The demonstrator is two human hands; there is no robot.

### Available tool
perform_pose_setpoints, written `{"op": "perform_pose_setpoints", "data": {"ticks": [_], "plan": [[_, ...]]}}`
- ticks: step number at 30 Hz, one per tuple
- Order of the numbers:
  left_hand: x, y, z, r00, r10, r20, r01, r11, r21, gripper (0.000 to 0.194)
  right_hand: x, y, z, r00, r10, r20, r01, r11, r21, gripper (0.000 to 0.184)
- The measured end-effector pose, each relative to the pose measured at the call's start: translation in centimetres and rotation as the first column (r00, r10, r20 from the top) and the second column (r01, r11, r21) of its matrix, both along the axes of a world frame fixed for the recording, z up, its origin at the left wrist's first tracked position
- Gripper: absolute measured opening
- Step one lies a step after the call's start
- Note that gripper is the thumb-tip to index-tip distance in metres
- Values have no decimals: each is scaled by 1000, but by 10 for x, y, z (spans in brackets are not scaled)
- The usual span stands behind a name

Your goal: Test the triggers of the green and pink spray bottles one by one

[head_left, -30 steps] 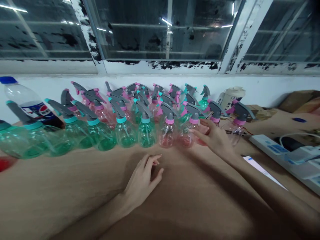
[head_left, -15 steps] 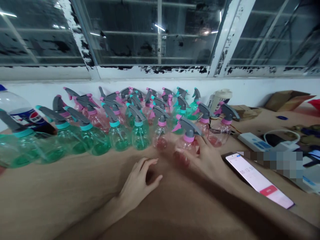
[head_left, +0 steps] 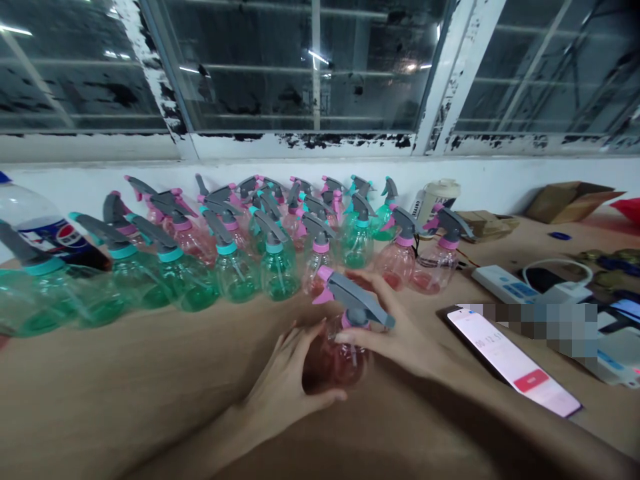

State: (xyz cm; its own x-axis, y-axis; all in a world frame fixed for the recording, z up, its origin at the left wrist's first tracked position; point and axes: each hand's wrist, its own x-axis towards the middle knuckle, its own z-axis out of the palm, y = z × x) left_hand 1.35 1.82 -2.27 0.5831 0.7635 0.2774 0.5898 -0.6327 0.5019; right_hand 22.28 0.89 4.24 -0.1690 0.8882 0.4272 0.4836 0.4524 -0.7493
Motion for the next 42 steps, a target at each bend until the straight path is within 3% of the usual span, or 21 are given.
{"op": "perform_pose_setpoints", "data": {"ticks": [4, 9, 13, 20, 25, 29, 33, 38, 42], "plan": [[0, 1, -1, 1000, -4, -13, 4, 1000, -22, 75, -5, 13, 5, 981, 149, -122, -155, 987, -39, 55], [0, 3, -3, 999, -29, -24, 29, 1000, 4, 80, -14, 16, 7, 988, 153, -22, -153, 988, 12, 26], [1, 3, 0, 996, -73, -50, 74, 997, 31, 79, -18, 15, 9, 986, 169, 3, -168, 985, 46, 26], [-13, 19, 3, 953, -119, -278, 177, 965, 193, 79, -1, 11, 14, 994, 1, 109, -23, 978, 206, 4], [-19, 29, 2, 928, -31, -372, 131, 960, 248, 70, 8, 13, -1, 992, -102, 77, 91, 987, 131, 9], [-17, 27, 1, 918, -9, -397, 121, 958, 258, 67, 6, 14, -3, 992, -122, 37, 113, 977, 181, 11], [-16, 27, 2, 922, -7, -388, 119, 956, 267, 64, 3, 14, 7, 998, -57, -1, 57, 980, 190, 3], [-17, 29, 0, 931, 4, -365, 106, 954, 280, 55, 3, 14, 17, 997, 76, -10, -73, 984, 161, 11], [-17, 29, -2, 935, 20, -353, 83, 958, 274, 46, 4, 12, 15, 998, 60, 7, -60, 991, 116, 13]]}}
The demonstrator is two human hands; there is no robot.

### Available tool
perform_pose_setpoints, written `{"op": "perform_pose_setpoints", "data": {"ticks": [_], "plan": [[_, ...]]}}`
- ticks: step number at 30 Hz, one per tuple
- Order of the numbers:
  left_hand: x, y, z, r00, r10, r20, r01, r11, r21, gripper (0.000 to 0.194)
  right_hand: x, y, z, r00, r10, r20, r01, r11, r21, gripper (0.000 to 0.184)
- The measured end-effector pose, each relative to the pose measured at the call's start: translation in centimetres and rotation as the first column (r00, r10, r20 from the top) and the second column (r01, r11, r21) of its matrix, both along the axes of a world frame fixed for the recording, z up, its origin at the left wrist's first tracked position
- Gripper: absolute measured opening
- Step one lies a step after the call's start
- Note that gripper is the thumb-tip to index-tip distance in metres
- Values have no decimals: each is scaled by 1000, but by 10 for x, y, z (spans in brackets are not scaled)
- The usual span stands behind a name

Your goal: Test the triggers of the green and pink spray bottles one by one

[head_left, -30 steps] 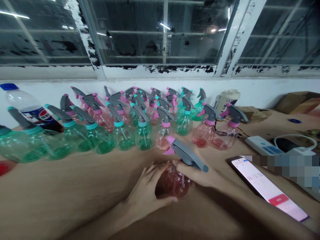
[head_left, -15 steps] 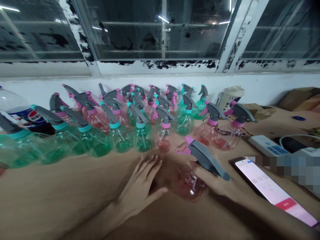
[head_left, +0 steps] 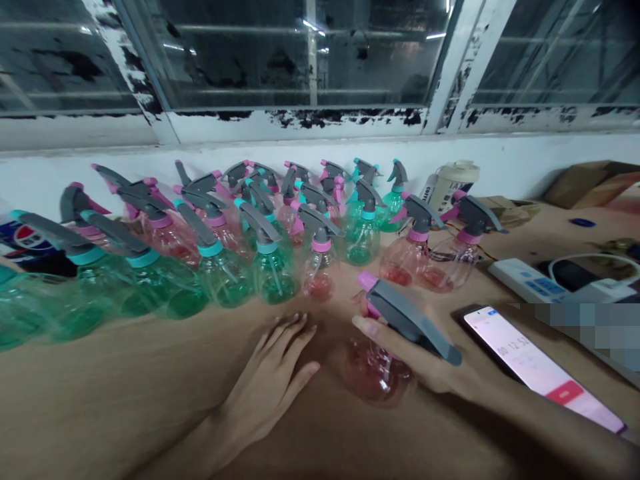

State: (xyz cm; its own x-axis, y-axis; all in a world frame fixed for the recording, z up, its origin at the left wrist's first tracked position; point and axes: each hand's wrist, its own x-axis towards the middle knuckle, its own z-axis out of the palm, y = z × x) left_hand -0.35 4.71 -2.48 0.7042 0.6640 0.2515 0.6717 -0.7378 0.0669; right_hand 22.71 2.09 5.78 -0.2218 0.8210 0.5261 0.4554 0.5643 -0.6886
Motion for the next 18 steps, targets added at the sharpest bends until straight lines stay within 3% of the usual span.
{"op": "perform_pose_setpoints", "data": {"ticks": [8, 18], "plan": [[0, -1, 1, 1000, 12, 6, -12, 999, -33, 46, 0, 1, -4, 999, 24, -30, -21, 995, 100, 7], [1, -3, 3, 999, 34, 5, -33, 996, -78, 47, -4, -1, -6, 998, 5, -59, 1, 995, 100, 10]]}}
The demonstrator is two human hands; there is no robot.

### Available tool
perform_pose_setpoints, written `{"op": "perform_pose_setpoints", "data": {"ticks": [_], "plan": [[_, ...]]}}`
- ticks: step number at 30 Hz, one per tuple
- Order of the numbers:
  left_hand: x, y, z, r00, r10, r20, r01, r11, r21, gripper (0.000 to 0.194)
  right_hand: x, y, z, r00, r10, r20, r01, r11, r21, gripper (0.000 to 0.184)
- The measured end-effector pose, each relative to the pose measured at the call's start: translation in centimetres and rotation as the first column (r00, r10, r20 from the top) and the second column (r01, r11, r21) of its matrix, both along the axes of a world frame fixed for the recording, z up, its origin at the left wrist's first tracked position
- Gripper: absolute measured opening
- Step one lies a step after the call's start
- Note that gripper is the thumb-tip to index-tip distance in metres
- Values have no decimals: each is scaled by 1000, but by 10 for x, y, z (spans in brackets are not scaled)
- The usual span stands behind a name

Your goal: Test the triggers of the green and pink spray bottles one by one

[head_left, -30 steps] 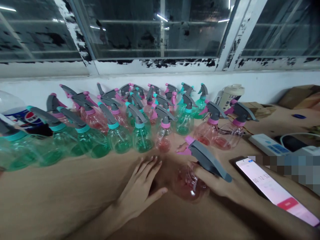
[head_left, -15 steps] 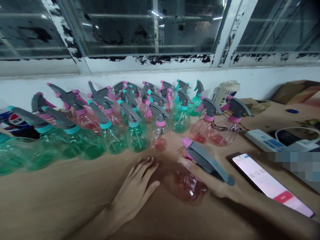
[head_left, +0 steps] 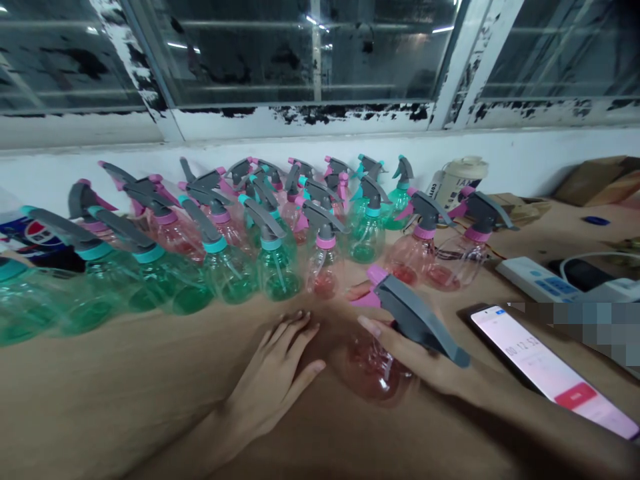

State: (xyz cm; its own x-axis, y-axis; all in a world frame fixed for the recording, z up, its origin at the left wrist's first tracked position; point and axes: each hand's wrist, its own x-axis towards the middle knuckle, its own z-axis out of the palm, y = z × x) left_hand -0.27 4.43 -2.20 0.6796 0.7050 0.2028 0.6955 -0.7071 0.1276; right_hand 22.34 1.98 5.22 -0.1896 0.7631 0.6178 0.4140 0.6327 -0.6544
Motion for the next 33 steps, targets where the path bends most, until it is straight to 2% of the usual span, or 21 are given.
{"op": "perform_pose_setpoints", "data": {"ticks": [7, 14, 19, 23, 28, 33], "plan": [[0, 0, -2, 1000, 11, -1, -11, 1000, 6, 46, 1, 0, 5, 999, -10, 35, 11, 999, -47, 4], [1, 1, -1, 1000, -6, -9, 6, 1000, 18, 45, 0, -3, -1, 997, -65, 46, 74, 973, -220, 20], [1, 1, 0, 1000, -16, -24, 16, 1000, 5, 45, 3, -5, -3, 995, -91, 39, 98, 959, -264, 22], [1, 1, 0, 1000, -3, -26, 3, 1000, 4, 46, 4, -5, -3, 998, -40, 57, 52, 976, -213, 18], [2, -1, 0, 1000, -1, -13, 1, 1000, 20, 46, 4, -5, -5, 993, -90, 74, 101, 981, -165, 16], [4, 0, -3, 1000, 11, -4, -10, 998, 54, 44, 3, -4, -4, 987, -133, 87, 139, 988, -63, 13]]}}
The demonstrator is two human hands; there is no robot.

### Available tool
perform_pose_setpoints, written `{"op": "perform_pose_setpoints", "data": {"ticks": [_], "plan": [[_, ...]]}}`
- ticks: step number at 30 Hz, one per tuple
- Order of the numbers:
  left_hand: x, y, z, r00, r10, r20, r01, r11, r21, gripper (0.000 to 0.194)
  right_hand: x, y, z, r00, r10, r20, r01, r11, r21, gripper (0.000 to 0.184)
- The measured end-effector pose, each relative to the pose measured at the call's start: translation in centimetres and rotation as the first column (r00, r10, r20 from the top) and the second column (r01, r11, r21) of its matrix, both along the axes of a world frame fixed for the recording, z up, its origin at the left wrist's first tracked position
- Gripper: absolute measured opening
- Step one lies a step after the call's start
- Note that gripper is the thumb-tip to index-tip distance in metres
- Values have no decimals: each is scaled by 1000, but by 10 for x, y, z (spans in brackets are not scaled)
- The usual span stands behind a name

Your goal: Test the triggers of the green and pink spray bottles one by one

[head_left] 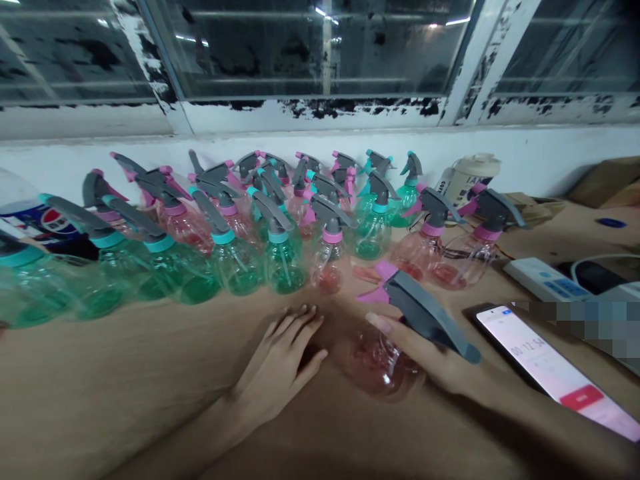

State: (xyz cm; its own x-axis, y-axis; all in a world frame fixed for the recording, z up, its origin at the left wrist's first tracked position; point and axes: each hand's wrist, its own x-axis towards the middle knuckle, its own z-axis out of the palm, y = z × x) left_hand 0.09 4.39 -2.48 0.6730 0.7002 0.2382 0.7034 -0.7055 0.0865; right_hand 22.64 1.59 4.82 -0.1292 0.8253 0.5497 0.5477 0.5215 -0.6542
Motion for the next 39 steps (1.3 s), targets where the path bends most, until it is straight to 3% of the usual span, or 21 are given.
{"op": "perform_pose_setpoints", "data": {"ticks": [4, 10, 20, 26, 29, 35, 39], "plan": [[1, 1, -1, 1000, -26, -16, 27, 999, 22, 42, -2, -1, 2, 998, 39, -54, -41, 998, -43, 10], [0, 1, 0, 999, -26, -38, 27, 999, 28, 42, 5, 3, -9, 973, 55, -224, -116, 957, -268, 16], [0, 0, -2, 1000, -19, -17, 20, 999, 50, 43, 16, 10, -24, 975, -27, -221, -15, 982, -187, 17], [0, 1, -2, 999, -22, -25, 23, 998, 58, 43, 17, 5, -15, 980, 19, -200, -66, 970, -232, 16], [0, 2, -1, 999, -24, -29, 25, 998, 56, 43, 14, 5, -12, 970, 36, -242, -85, 977, -195, 17], [0, 1, -1, 999, -19, -31, 21, 998, 64, 44, 7, 6, -4, 980, -17, -197, -22, 981, -194, 16], [0, 1, -3, 999, -25, -24, 27, 997, 68, 44, 7, 6, -4, 978, -26, -205, -10, 984, -175, 32]]}}
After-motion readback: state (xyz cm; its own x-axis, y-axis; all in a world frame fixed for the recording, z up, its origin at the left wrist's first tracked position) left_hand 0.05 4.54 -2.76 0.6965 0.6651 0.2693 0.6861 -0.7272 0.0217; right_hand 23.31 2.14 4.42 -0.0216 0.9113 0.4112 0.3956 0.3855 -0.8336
